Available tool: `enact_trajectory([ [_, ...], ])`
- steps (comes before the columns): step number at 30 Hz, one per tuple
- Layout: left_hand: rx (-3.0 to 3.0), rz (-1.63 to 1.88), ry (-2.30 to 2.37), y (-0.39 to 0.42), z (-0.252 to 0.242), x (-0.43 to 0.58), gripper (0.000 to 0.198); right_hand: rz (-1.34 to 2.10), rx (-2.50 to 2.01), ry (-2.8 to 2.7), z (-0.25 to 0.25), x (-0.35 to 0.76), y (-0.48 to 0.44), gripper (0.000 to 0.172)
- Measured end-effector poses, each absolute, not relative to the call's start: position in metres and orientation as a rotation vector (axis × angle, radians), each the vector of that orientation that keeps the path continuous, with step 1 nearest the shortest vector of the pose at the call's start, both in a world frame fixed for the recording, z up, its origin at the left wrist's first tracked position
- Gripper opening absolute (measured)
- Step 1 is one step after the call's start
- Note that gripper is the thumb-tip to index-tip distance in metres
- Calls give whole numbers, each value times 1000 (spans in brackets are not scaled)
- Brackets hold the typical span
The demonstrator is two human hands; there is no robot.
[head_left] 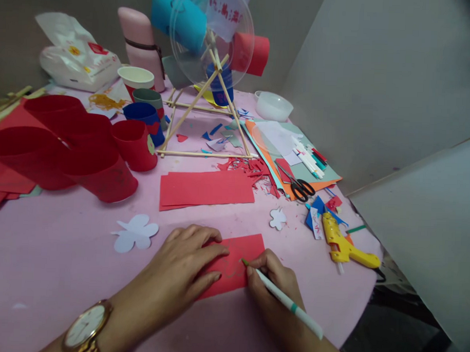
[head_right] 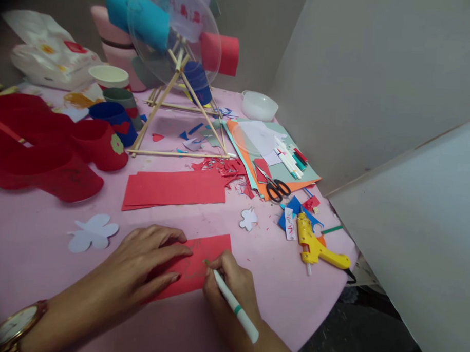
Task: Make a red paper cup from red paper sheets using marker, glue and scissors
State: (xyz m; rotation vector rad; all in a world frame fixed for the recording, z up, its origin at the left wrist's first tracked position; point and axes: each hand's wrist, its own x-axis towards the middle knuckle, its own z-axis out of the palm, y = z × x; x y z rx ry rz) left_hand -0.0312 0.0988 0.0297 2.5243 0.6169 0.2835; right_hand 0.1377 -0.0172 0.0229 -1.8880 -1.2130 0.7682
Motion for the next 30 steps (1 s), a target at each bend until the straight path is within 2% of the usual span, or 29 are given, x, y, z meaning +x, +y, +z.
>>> enact_trajectory([
  [30, 2523, 287, 621, 99, 30, -31, 27, 727, -1912, -1126, 21, 138, -15, 9],
])
